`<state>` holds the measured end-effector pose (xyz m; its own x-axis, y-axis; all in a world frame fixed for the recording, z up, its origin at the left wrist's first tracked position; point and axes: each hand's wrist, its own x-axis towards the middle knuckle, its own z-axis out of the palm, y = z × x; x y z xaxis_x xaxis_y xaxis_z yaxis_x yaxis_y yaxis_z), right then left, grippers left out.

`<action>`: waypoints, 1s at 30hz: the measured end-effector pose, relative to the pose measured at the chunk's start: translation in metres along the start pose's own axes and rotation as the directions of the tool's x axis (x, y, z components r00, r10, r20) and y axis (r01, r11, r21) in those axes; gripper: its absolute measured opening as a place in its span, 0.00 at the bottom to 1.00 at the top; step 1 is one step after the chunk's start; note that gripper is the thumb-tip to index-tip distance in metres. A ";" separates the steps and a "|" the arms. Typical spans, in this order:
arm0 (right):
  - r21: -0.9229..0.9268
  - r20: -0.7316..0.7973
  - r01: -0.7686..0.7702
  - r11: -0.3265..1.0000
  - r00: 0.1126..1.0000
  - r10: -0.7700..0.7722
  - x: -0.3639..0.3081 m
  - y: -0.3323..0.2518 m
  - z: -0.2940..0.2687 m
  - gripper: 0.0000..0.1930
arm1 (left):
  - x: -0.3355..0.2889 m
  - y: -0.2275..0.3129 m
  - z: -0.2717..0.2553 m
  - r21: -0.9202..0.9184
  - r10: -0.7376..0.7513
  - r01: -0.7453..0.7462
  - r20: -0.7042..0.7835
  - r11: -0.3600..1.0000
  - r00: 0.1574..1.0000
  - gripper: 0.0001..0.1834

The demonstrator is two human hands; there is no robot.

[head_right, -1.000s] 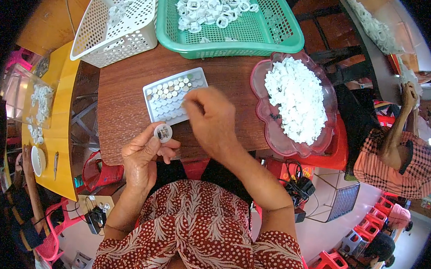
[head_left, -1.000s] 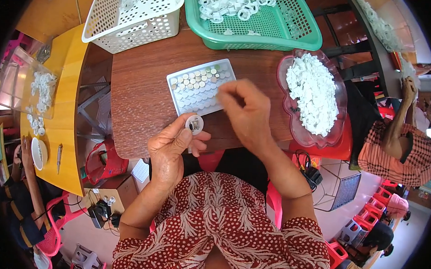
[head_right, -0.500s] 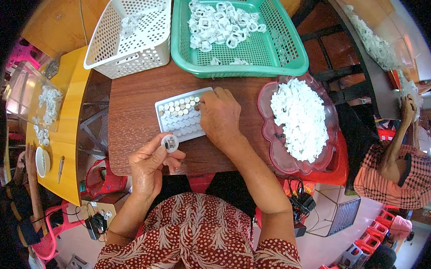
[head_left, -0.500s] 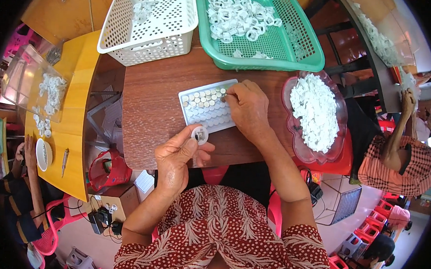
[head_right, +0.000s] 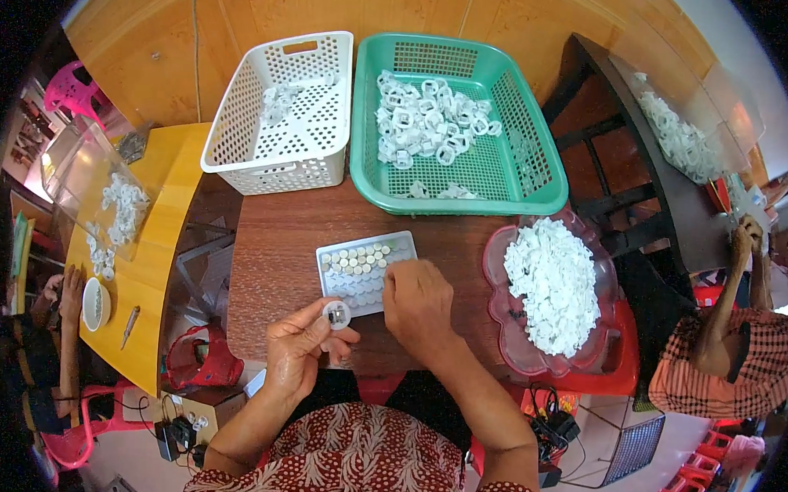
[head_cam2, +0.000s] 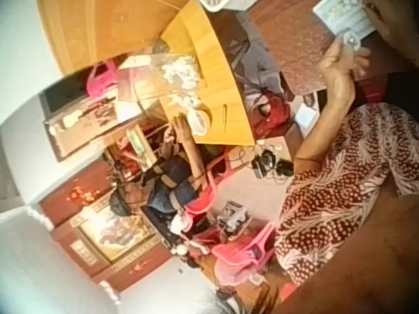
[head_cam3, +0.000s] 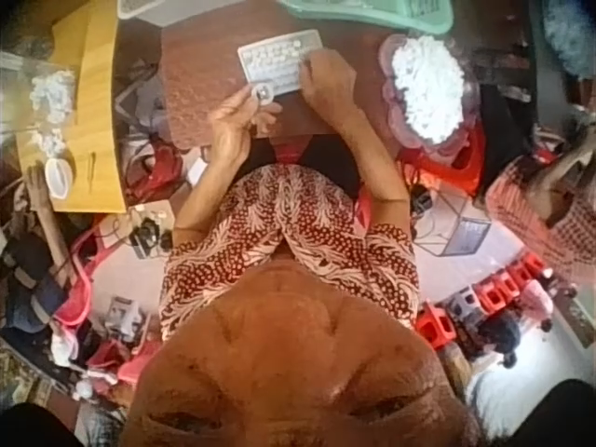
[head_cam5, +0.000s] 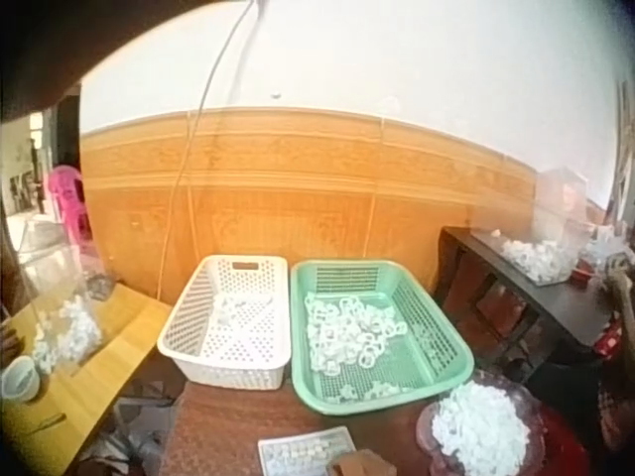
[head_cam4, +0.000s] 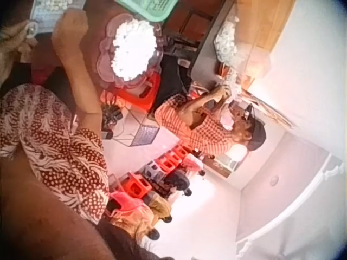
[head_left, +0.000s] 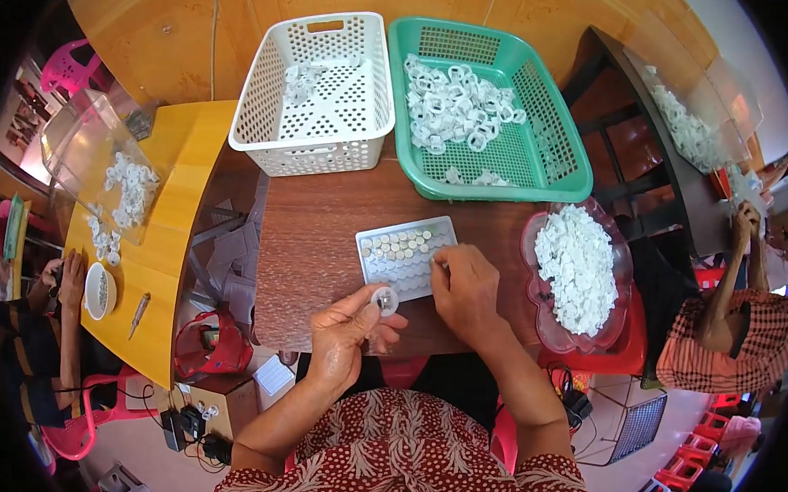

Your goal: The person inserts small white components into circular plastic housings by hand at a workbench.

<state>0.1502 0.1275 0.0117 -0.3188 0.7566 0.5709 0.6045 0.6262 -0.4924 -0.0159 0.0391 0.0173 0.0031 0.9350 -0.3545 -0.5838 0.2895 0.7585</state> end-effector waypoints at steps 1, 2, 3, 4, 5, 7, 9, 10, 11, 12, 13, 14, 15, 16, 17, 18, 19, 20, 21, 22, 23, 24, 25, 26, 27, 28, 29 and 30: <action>0.039 0.023 0.006 0.999 1.000 -0.007 -0.002 -0.006 -0.004 0.09 | 0.001 0.001 0.001 0.001 0.005 -0.005 -0.003 1.000 1.000 0.19; 0.083 0.013 0.049 0.995 0.999 -0.050 -0.001 -0.012 -0.006 0.09 | 0.003 0.004 0.004 -0.028 -0.027 0.027 -0.004 0.999 1.000 0.19; 0.079 0.010 0.047 0.996 0.999 -0.048 -0.002 -0.019 -0.011 0.09 | 0.004 0.004 0.006 -0.057 -0.067 0.067 0.003 0.996 0.998 0.19; 0.095 0.033 0.101 0.990 0.994 -0.104 -0.001 -0.028 -0.014 0.09 | 0.005 0.003 0.007 -0.055 -0.066 0.066 0.004 0.996 0.998 0.19; 0.112 0.055 0.154 0.982 0.985 -0.161 -0.001 -0.036 -0.015 0.10 | 0.005 0.003 0.008 -0.075 -0.045 0.044 -0.007 0.996 0.999 0.19; 0.119 0.049 0.161 0.980 0.985 -0.168 -0.007 -0.045 -0.014 0.11 | 0.005 0.000 0.011 -0.096 -0.031 0.030 -0.002 0.995 1.000 0.19; 0.134 0.027 0.214 0.968 0.975 -0.220 -0.011 -0.051 -0.011 0.11 | 0.004 0.001 0.013 -0.070 0.075 -0.078 -0.045 0.994 0.996 0.19; 0.121 0.007 0.234 0.965 0.972 -0.236 -0.016 -0.049 -0.007 0.11 | 0.002 0.002 0.016 -0.075 0.075 -0.080 -0.076 0.994 0.994 0.20; 0.118 0.005 0.236 0.965 0.971 -0.238 -0.019 -0.050 -0.009 0.11 | 0.002 -0.002 0.016 -0.074 0.077 -0.082 -0.073 0.994 0.994 0.20; 0.144 0.008 0.208 0.967 0.977 -0.211 -0.022 -0.052 -0.009 0.11 | 0.001 -0.007 0.014 -0.063 0.102 -0.108 -0.082 0.992 0.991 0.20; 0.171 0.013 0.178 0.969 0.983 -0.183 -0.024 -0.053 -0.009 0.10 | -0.001 -0.011 0.013 -0.051 0.127 -0.132 -0.091 0.990 0.988 0.20; 0.178 0.013 0.180 0.968 0.983 -0.185 -0.027 -0.054 -0.010 0.10 | -0.003 -0.012 0.014 -0.049 0.129 -0.134 -0.098 0.990 0.987 0.20; 0.216 -0.004 0.136 0.967 0.990 -0.138 -0.027 -0.054 -0.010 0.10 | -0.004 -0.011 0.015 -0.043 0.137 -0.142 -0.101 0.989 0.985 0.20; 0.255 -0.017 0.089 0.963 0.996 -0.087 -0.028 -0.054 -0.010 0.09 | -0.005 -0.011 0.017 -0.036 0.141 -0.146 -0.106 0.989 0.984 0.20; 0.261 -0.014 0.084 0.962 0.996 -0.083 -0.029 -0.053 -0.011 0.09 | -0.005 -0.011 0.018 -0.033 0.137 -0.141 -0.112 0.989 0.984 0.20; 0.316 0.022 -0.023 0.949 1.000 0.017 -0.031 -0.053 -0.013 0.09 | -0.007 -0.012 0.019 -0.003 0.148 -0.150 -0.117 0.989 0.982 0.20; 0.365 0.066 -0.134 0.921 0.991 0.118 -0.034 -0.052 -0.015 0.08 | -0.008 -0.010 0.021 0.027 0.154 -0.152 -0.122 0.988 0.980 0.19; 0.378 0.091 -0.162 0.911 0.986 0.137 -0.030 -0.050 -0.016 0.09 | -0.005 -0.005 0.024 0.047 0.130 -0.125 -0.132 0.991 0.983 0.18; 0.393 0.116 -0.202 0.897 0.979 0.169 -0.028 -0.050 -0.018 0.09 | -0.008 -0.004 0.025 0.058 0.142 -0.136 -0.112 0.989 0.983 0.19; 0.391 0.135 -0.210 0.896 0.976 0.170 -0.028 -0.049 -0.019 0.09 | -0.009 -0.004 0.025 0.060 0.156 -0.151 -0.091 0.987 0.984 0.19; 0.414 0.120 -0.187 0.891 0.981 0.151 -0.028 -0.050 -0.019 0.09 | -0.009 -0.003 0.023 0.049 0.168 -0.165 -0.054 0.985 0.984 0.20; 0.436 0.103 -0.158 0.886 0.987 0.126 -0.025 -0.048 -0.018 0.09 | -0.008 -0.003 0.022 0.047 0.166 -0.164 -0.046 0.985 0.985 0.20; 0.452 0.052 -0.137 0.881 0.991 0.127 -0.024 -0.048 -0.015 0.08 | -0.006 -0.004 0.022 0.045 0.163 -0.162 -0.034 0.986 0.986 0.20; 0.463 0.049 -0.155 0.873 0.988 0.149 -0.024 -0.048 -0.016 0.08 | -0.005 -0.004 0.021 0.029 0.152 -0.151 -0.026 0.988 0.988 0.20; 0.477 0.045 -0.169 0.863 0.985 0.168 -0.025 -0.048 -0.016 0.08 | -0.005 -0.002 0.021 0.023 0.139 -0.139 -0.023 0.990 0.990 0.20; 0.487 0.047 -0.183 0.854 0.982 0.183 -0.026 -0.046 -0.015 0.08 | -0.005 -0.001 0.021 0.016 0.129 -0.128 -0.019 0.992 0.992 0.20; 0.485 0.057 -0.200 0.852 0.979 0.197 -0.028 -0.046 -0.016 0.08 | -0.006 0.000 0.021 0.020 0.108 -0.108 -0.005 0.994 0.994 0.20; 0.500 0.038 -0.206 0.841 0.976 0.216 -0.028 -0.046 -0.017 0.09 | -0.006 -0.002 0.020 0.019 0.097 -0.097 -0.011 0.995 0.995 0.20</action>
<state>0.1432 0.0744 0.0296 -0.2082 0.8807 0.4253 0.2089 0.4649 -0.8604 0.0012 0.0373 0.0288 -0.0624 0.9564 -0.2854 -0.5655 0.2018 0.7997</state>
